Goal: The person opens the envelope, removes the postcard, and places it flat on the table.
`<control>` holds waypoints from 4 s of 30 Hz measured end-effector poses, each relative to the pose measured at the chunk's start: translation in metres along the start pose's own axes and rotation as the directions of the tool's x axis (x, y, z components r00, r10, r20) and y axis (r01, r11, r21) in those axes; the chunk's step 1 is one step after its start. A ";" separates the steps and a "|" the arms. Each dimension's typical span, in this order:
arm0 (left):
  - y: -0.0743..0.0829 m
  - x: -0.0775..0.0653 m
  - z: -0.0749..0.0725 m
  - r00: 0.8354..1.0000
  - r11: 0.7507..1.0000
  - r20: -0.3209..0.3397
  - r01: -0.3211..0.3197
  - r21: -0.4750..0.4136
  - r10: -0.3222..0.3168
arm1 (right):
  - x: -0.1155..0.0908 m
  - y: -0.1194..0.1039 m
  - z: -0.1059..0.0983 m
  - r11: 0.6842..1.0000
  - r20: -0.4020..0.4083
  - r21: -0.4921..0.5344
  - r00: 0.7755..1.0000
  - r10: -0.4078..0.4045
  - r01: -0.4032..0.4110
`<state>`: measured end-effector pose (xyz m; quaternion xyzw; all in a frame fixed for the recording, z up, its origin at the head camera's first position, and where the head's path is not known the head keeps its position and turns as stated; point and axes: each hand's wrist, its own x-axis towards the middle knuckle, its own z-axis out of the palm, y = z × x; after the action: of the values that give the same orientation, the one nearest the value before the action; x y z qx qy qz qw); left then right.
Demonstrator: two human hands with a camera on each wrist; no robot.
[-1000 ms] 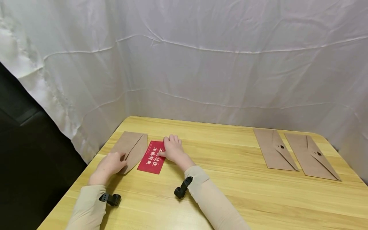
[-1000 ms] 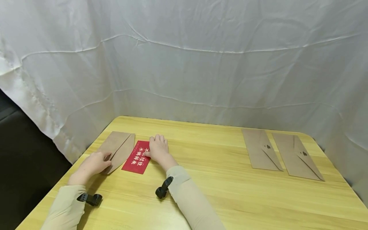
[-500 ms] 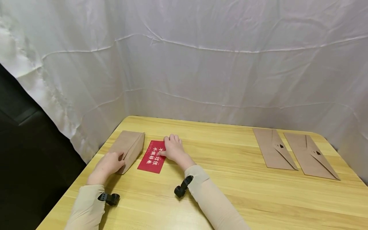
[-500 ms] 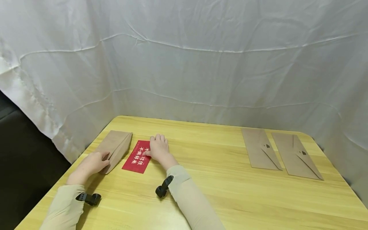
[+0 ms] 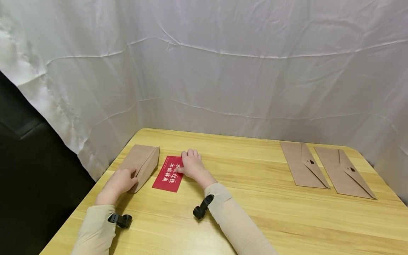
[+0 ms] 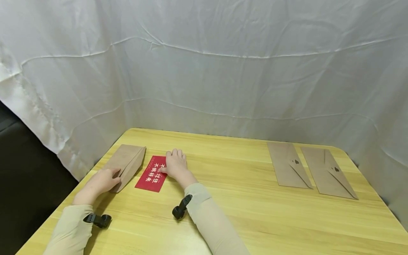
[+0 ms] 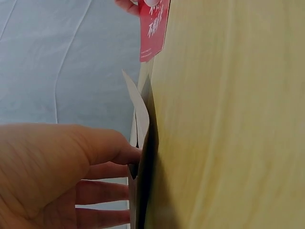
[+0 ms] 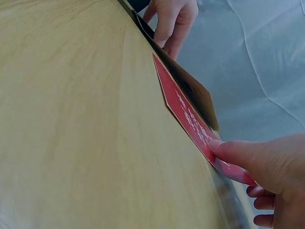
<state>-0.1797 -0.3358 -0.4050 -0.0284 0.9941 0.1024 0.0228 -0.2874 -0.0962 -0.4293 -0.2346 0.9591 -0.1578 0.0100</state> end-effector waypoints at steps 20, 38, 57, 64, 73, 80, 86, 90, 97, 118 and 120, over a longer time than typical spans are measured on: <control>0.003 0.003 -0.005 0.998 0.998 0.031 0.052 -0.035 -0.051 | -0.001 0.009 -0.012 0.998 -0.043 0.030 0.998 -0.051 0.053; 0.032 0.005 -0.014 0.793 0.979 -0.605 -0.171 -0.116 0.067 | -0.020 0.028 -0.056 0.993 -0.083 -0.030 0.990 -0.114 0.112; 0.085 0.006 -0.003 0.840 0.942 -0.529 -0.266 -0.205 0.122 | -0.093 0.097 -0.081 0.930 -0.162 -0.266 0.939 -0.303 0.254; 0.104 0.002 0.004 0.837 0.921 -0.509 -0.338 -0.195 0.199 | -0.114 0.125 -0.091 0.940 -0.207 -0.250 0.936 -0.285 0.231; 0.136 -0.004 0.013 0.795 0.892 -0.495 -0.444 -0.080 0.351 | -0.147 0.157 -0.101 0.950 -0.243 -0.235 0.934 -0.262 0.206; 0.155 -0.004 0.021 0.780 0.876 -0.468 -0.482 -0.028 0.414 | -0.173 0.184 -0.105 0.950 -0.265 -0.246 0.930 -0.255 0.191; 0.176 0.001 0.024 0.762 0.853 -0.458 -0.522 -0.017 0.457 | -0.198 0.210 -0.112 0.962 -0.290 -0.245 0.937 -0.193 0.123; 0.192 0.006 0.023 0.734 0.819 -0.457 -0.573 -0.019 0.503 | -0.212 0.227 -0.117 0.970 -0.318 -0.228 0.936 -0.154 0.082; 0.219 0.015 0.022 0.686 0.768 -0.441 -0.641 0.010 0.578 | -0.229 0.254 -0.126 0.969 -0.366 -0.244 0.920 -0.137 0.048; 0.310 0.045 0.032 0.613 0.694 -0.385 -0.712 0.110 0.690 | -0.237 0.323 -0.132 0.978 -0.195 -0.206 0.981 -0.022 -0.019; 0.319 0.046 0.034 0.619 0.693 -0.369 -0.714 0.105 0.693 | -0.238 0.328 -0.133 0.981 -0.175 -0.192 0.985 0.000 -0.034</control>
<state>-0.2441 -0.0198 -0.3757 0.3429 0.9068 0.1212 -0.2131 -0.2345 0.3266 -0.4171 -0.2114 0.9691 -0.0835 -0.0955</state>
